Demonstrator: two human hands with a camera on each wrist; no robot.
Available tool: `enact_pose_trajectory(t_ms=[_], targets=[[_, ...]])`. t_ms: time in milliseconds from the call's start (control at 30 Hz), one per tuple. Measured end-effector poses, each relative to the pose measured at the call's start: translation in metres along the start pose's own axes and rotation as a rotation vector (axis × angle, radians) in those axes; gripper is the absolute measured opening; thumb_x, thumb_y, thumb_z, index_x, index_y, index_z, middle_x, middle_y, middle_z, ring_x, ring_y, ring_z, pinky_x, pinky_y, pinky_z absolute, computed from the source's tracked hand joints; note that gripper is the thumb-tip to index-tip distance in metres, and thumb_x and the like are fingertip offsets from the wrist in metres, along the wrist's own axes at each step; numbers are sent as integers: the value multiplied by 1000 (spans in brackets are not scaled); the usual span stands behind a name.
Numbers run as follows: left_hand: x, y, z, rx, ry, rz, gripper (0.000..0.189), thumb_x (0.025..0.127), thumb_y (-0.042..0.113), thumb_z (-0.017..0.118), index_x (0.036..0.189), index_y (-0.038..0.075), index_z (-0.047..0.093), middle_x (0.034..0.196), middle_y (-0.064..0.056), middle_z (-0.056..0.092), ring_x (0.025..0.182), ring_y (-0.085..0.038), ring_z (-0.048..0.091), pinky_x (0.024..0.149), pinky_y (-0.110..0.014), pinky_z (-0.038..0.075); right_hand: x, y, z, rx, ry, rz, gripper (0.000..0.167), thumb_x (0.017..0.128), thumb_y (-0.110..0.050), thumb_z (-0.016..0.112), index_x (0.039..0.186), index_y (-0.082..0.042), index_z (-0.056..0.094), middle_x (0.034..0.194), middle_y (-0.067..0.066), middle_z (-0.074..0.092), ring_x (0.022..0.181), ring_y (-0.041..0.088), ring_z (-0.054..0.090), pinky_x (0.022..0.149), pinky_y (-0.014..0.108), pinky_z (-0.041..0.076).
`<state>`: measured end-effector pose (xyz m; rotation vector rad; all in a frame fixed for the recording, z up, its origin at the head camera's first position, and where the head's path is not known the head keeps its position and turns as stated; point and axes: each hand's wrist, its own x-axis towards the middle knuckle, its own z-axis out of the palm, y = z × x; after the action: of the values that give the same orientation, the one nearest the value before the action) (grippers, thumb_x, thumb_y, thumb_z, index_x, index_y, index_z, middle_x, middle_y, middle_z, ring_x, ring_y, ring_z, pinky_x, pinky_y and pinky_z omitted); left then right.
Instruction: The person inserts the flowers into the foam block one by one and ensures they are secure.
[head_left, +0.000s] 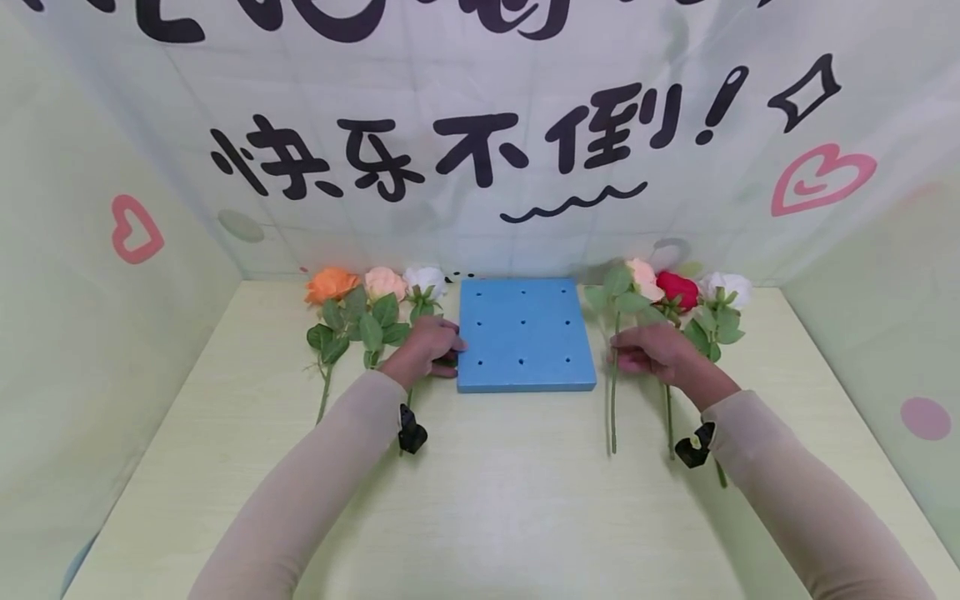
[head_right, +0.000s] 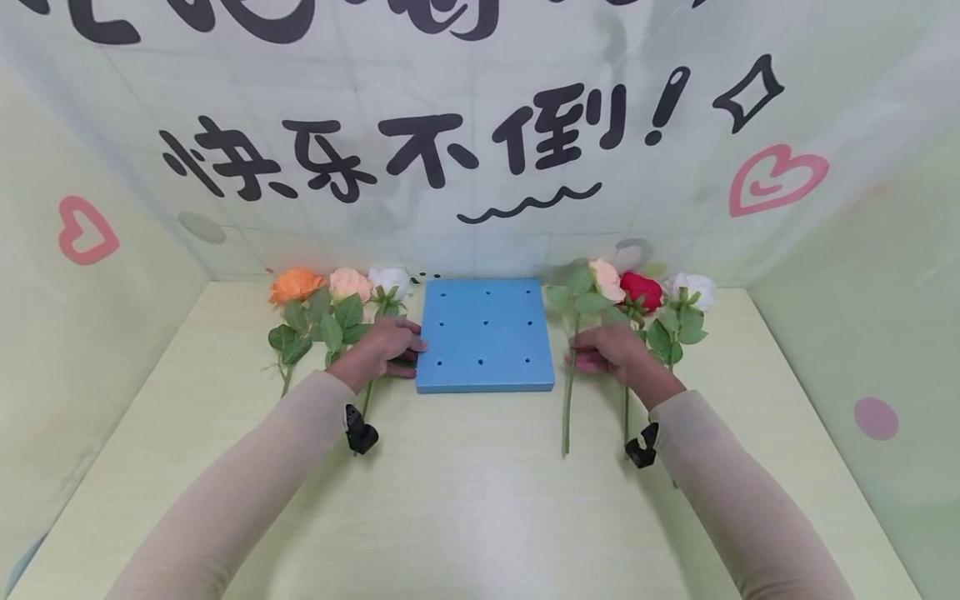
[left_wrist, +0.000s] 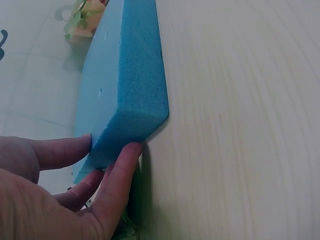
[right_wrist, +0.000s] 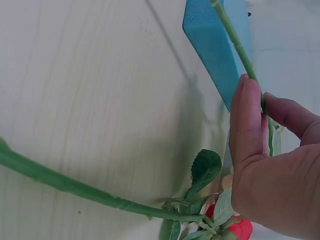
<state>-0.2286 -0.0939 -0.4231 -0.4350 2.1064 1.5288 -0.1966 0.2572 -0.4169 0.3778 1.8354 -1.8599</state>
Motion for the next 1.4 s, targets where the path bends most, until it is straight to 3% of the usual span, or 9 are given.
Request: enact_pose_trajectory(t_ms=[167, 500, 767, 1000, 1200, 1400], targets=[[0, 0, 0, -4, -2, -3, 51, 91, -1, 62, 141, 6, 49, 106, -17, 52, 92, -27, 54, 70, -40, 61, -5, -4, 1, 8, -10, -28, 9, 96, -5, 60, 100, 2, 64, 77, 6, 72, 71, 13, 71, 67, 23, 59], [0, 1, 0, 2, 7, -15, 50, 92, 0, 61, 141, 7, 49, 106, -17, 52, 93, -27, 55, 68, -39, 61, -6, -4, 0, 25, -31, -61, 5, 96, -5, 60, 97, -2, 56, 79, 4, 71, 71, 12, 71, 66, 23, 59], [0, 1, 0, 8, 8, -21, 51, 93, 0, 61, 142, 7, 49, 105, -17, 52, 92, -27, 55, 68, -38, 61, -5, -1, -3, -15, -27, -49, 7, 93, -2, 62, 90, 0, 68, 77, 6, 73, 68, 11, 70, 64, 21, 58], [0, 1, -1, 2, 1, -17, 51, 92, 0, 61, 142, 7, 48, 104, -16, 52, 91, -26, 54, 67, -38, 61, -3, 4, -5, -81, -18, -5, 20, 94, -4, 62, 108, 11, 66, 77, 5, 73, 69, 11, 70, 66, 19, 58], [0, 0, 0, -8, -1, -12, 51, 92, 0, 61, 141, 7, 49, 101, -16, 52, 88, -26, 55, 66, -39, 61, -1, 5, -4, -82, -20, 10, 54, 96, -3, 59, 142, 12, 34, 83, 3, 72, 75, 11, 71, 69, 20, 58], [0, 0, -1, -9, -9, -8, 51, 93, 0, 61, 141, 7, 48, 101, -16, 52, 88, -26, 54, 68, -40, 61, -2, 4, -1, -65, 6, 14, 48, 95, -2, 60, 136, 4, 36, 81, 2, 69, 74, 12, 70, 67, 22, 59]])
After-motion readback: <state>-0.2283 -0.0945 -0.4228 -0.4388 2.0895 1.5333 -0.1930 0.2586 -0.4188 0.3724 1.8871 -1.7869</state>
